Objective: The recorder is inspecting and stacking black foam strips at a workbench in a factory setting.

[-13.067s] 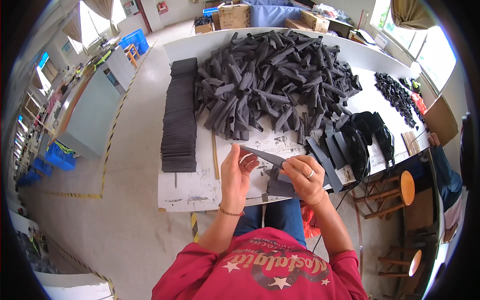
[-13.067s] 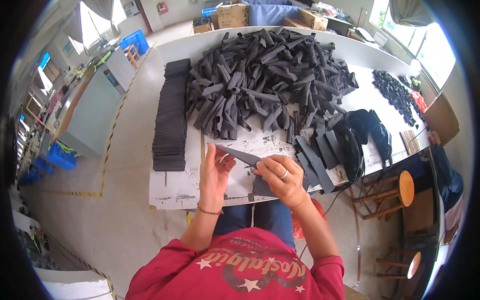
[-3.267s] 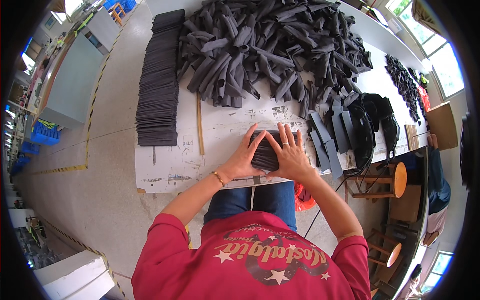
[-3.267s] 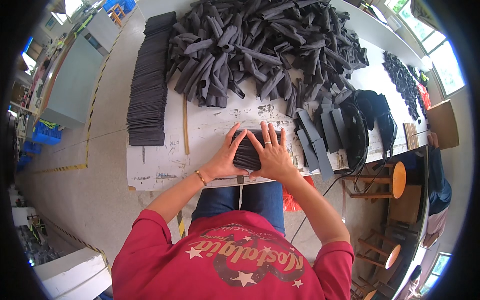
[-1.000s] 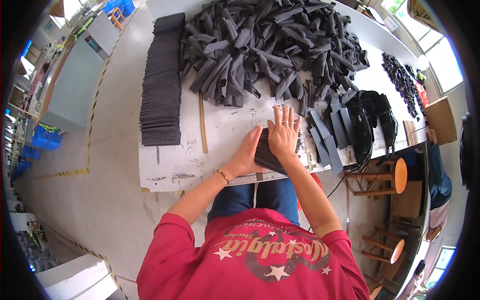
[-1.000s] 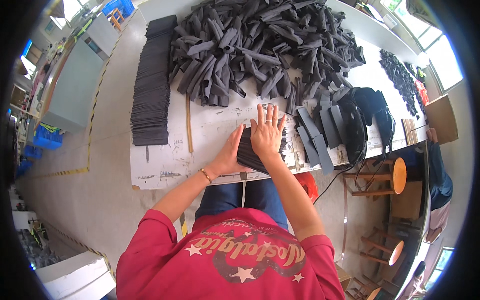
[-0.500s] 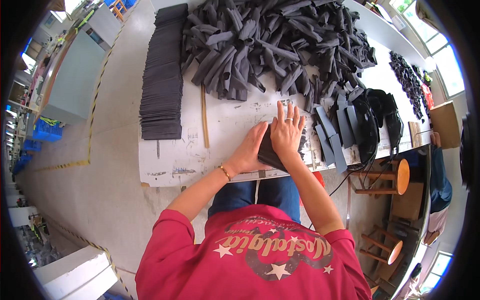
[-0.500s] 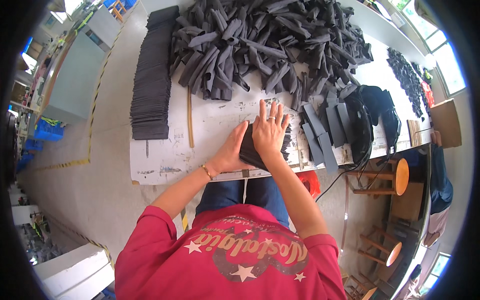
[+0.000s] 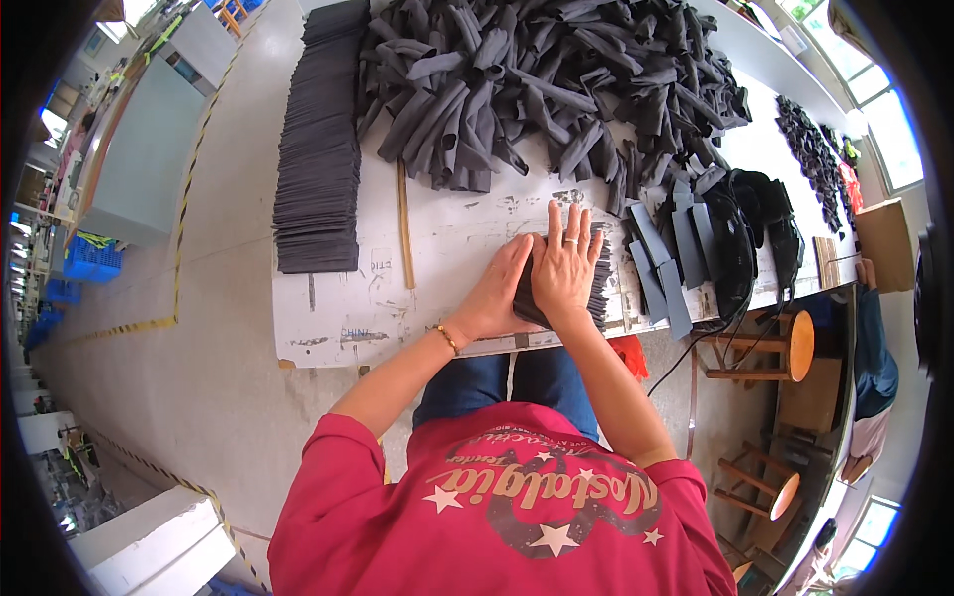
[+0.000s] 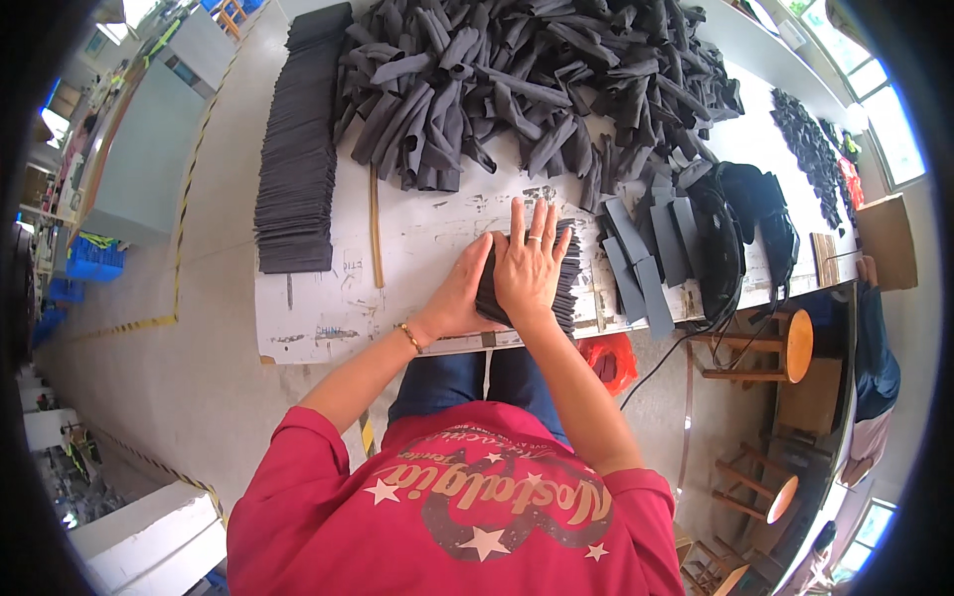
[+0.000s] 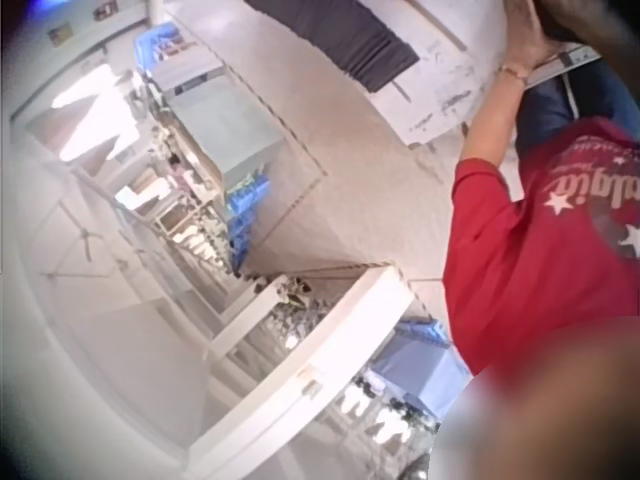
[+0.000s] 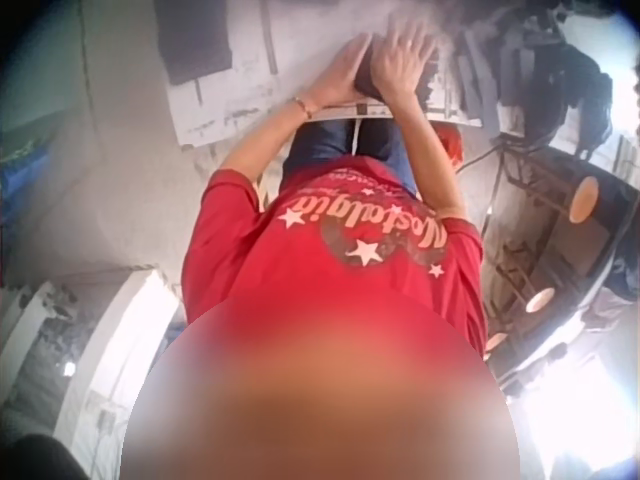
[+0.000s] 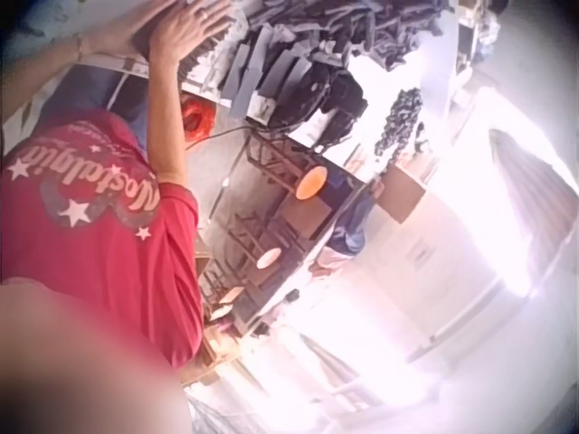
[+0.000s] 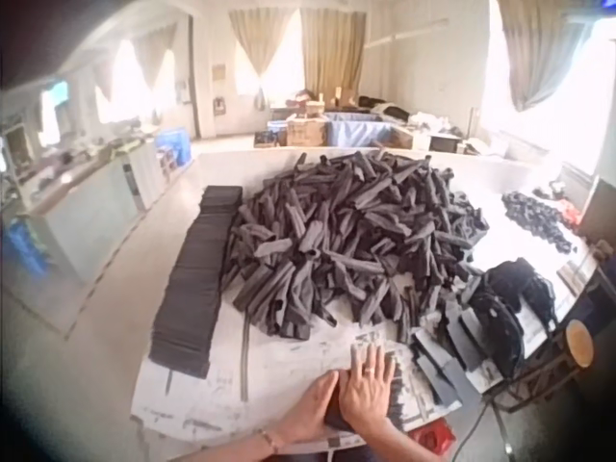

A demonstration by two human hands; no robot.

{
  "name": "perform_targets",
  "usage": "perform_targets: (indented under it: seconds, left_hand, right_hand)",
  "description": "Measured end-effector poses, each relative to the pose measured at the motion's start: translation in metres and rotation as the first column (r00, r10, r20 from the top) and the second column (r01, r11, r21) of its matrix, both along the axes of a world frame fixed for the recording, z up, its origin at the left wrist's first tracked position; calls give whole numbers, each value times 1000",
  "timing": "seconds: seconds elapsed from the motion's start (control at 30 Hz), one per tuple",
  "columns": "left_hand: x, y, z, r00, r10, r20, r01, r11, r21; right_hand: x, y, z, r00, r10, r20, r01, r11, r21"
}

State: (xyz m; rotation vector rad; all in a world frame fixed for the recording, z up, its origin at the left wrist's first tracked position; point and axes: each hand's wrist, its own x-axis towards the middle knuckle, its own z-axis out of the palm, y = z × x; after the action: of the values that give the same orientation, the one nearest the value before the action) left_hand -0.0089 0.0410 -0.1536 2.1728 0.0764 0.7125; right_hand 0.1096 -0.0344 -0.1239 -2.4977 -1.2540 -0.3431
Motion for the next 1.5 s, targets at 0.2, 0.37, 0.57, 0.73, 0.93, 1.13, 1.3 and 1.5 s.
perform_targets:
  seconds: [0.2,0.37,0.57,0.73,0.93,1.13,1.3,1.5]
  left_hand:
    - [1,1,1,1000,1,-28,-1,1000,17]
    - [-1,-1,-6,1000,4,-24,-4,1000,2]
    - [-2,-2,-7,996,18,-92,-18,1000,0]
    - [0,2,-4,1000,-12,4,12,1000,-8]
    - [1,2,1,1000,-25,-19,25,1000,19]
    - [2,-3,-5,1000,-5,-18,4,999,-52]
    - [-2,0,3,993,8,-115,-16,997,-69]
    - [-1,1,4,994,-15,-112,7,997,-76]
  right_hand:
    - [1,1,5,1000,1,-10,-1,999,-35]
    - [-2,-2,9,1000,14,-8,-14,1000,7]
    - [-15,-5,-2,1000,-5,-23,5,1000,0]
    - [-17,-6,0,995,2,-96,-9,998,-67]
    - [-24,-10,2,993,-10,-120,0,997,-80]
    - [-7,-8,-7,996,36,-80,-39,998,-41]
    - [53,-10,17,962,34,-269,23,978,206]
    - [84,0,21,968,121,-218,-102,990,97]
